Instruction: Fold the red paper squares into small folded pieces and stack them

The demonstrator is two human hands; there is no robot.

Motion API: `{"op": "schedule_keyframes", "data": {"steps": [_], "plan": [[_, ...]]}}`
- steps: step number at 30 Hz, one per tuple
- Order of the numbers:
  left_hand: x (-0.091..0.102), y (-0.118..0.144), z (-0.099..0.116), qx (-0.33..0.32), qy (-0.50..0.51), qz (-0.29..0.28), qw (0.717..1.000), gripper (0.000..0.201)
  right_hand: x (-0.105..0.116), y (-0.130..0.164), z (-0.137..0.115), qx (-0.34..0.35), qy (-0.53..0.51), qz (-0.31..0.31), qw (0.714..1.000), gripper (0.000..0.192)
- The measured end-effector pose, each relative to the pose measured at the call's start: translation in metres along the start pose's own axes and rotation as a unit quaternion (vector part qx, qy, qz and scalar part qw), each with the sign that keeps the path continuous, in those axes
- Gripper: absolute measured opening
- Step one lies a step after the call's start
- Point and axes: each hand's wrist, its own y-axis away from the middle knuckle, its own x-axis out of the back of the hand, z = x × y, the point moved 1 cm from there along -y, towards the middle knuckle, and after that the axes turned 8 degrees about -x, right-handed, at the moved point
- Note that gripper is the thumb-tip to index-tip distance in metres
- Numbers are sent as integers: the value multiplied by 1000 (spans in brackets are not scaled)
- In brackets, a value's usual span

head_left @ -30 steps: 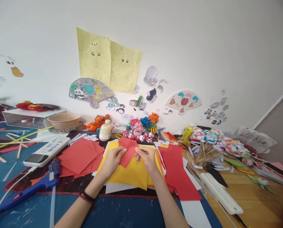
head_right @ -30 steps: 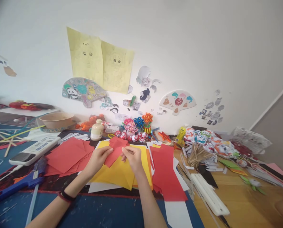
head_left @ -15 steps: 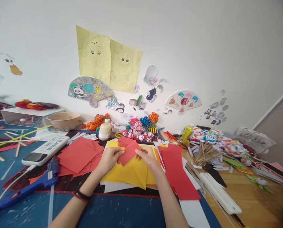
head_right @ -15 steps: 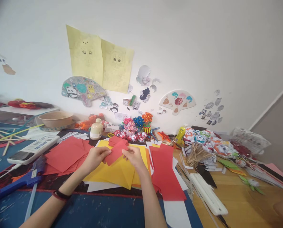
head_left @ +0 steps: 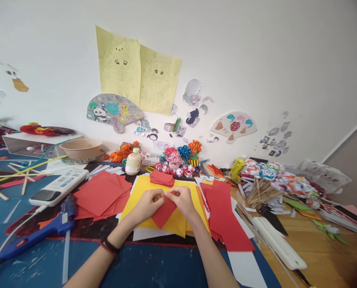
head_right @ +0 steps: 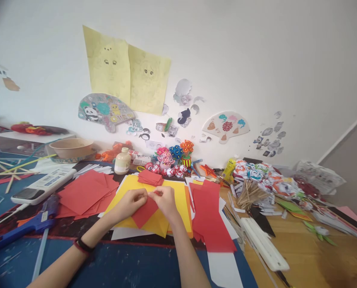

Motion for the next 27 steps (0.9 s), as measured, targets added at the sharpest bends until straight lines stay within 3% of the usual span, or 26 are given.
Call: {"op": "schedule_keyframes", "data": {"steps": [5, 7, 14, 17, 20, 22, 24, 27], "plan": [[18, -1, 0, 17, -19, -1, 1000, 13, 37, -7, 11, -34, -101, 183, 977, 32], [23, -2, 1, 28, -30, 39, 998, 18, 44, -8, 14, -48, -146, 192, 969, 34], [5, -2, -4, 55, 7, 117, 992, 38, 17, -5, 8, -48, -134, 41, 989, 34], [6, -1, -10, 74, 10, 162, 984, 37, 15, -1, 7, -58, -105, -93, 988, 29], [8, -2, -16, 93, 47, 135, 985, 38, 9, 3, 4, -68, -80, -223, 969, 26], [7, -3, -17, 91, 71, 112, 987, 40, 2, 4, 1, -45, -75, -222, 971, 23], [7, -3, -17, 81, 78, 109, 988, 42, -5, 3, 0, -12, -73, -169, 983, 21], [18, -2, -22, 87, 58, 157, 982, 41, -11, 1, 1, -11, -86, -142, 986, 18]]}}
